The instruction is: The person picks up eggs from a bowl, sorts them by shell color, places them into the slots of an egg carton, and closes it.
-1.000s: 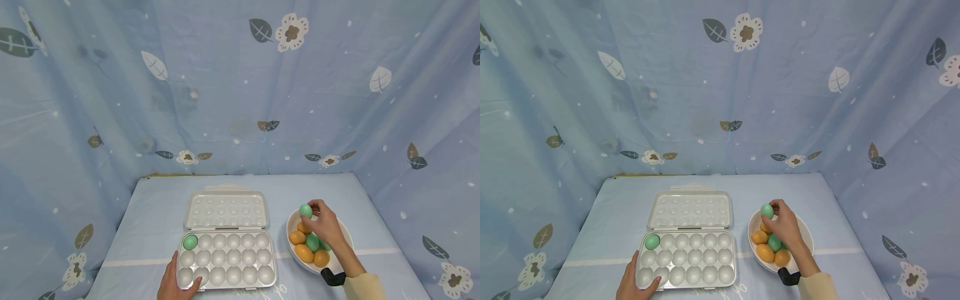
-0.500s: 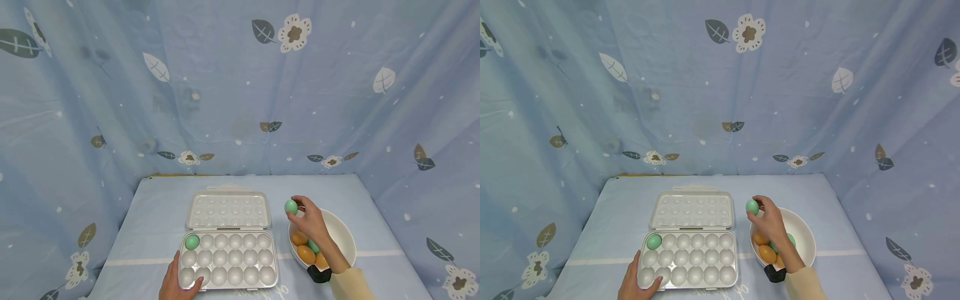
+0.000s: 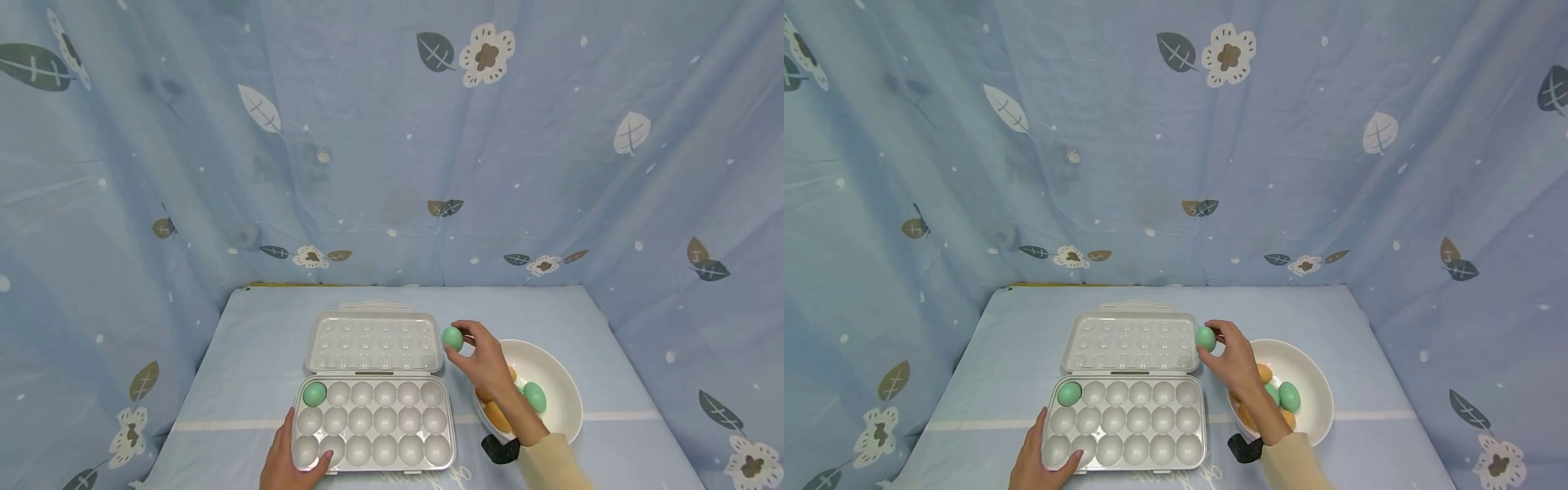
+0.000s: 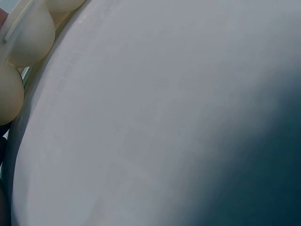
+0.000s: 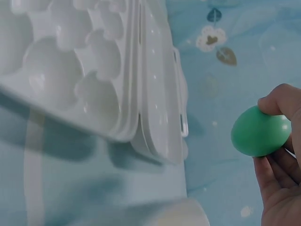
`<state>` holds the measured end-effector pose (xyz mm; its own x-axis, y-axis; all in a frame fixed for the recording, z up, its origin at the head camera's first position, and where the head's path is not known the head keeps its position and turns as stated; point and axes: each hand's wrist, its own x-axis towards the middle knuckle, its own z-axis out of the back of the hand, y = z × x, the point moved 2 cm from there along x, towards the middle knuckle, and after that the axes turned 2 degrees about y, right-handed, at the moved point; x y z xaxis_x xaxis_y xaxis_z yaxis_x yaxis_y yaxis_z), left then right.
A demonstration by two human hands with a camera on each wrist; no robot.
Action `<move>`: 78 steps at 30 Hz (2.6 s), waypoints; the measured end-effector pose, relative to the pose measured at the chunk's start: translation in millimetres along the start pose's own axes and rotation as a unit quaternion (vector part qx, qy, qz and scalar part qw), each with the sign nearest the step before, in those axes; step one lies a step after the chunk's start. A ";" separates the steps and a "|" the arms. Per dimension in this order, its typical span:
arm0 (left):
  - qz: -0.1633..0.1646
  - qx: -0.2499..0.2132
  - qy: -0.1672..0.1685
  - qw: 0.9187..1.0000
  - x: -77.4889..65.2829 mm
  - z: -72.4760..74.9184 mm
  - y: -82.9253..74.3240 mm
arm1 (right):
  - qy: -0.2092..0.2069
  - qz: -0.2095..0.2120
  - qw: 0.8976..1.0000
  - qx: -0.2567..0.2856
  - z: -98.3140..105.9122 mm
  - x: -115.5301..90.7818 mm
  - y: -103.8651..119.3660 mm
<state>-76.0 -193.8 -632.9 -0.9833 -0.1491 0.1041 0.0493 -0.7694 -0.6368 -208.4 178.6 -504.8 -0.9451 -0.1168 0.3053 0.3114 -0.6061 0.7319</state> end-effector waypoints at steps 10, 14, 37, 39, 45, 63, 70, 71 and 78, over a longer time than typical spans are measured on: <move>-0.002 0.001 -0.006 1.000 0.4 -3.3 6.2 | 0.020 0.039 0.999 0.028 -33.4 3.2 17.4; -0.003 -0.003 -0.008 1.000 0.6 -4.6 7.8 | 0.029 0.046 0.998 0.034 -43.3 2.2 23.2; 0.015 -0.014 0.001 1.000 1.3 -3.2 6.1 | 0.108 0.078 0.989 0.065 -102.4 -1.3 50.1; 0.018 -0.013 0.006 1.000 1.3 -2.9 5.5 | 0.113 0.076 0.989 0.063 -107.6 -1.8 51.8; 0.017 -0.012 0.008 1.000 0.0 -2.1 4.4 | 0.136 0.072 0.986 0.070 -127.3 -4.5 58.9; 0.019 -0.004 0.017 1.000 0.2 -0.1 3.2 | 0.166 0.087 0.980 0.061 -177.1 -18.0 72.5; 0.019 -0.001 0.012 1.000 0.0 0.5 1.3 | 0.171 0.082 0.982 0.023 -189.9 -21.9 69.8; 0.021 0.000 0.013 1.000 0.1 0.5 1.1 | 0.169 0.085 0.982 0.015 -191.6 -22.2 69.6; 0.037 0.005 0.030 0.999 1.1 1.1 1.3 | 0.169 0.090 0.981 -0.024 -198.9 -24.4 70.0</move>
<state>-76.9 -195.6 -632.8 -0.9854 -0.1698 0.0109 0.1247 -0.7643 -0.6327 -183.3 -17.5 -582.2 -0.8569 -0.4747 0.2008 0.4782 -0.5868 0.6535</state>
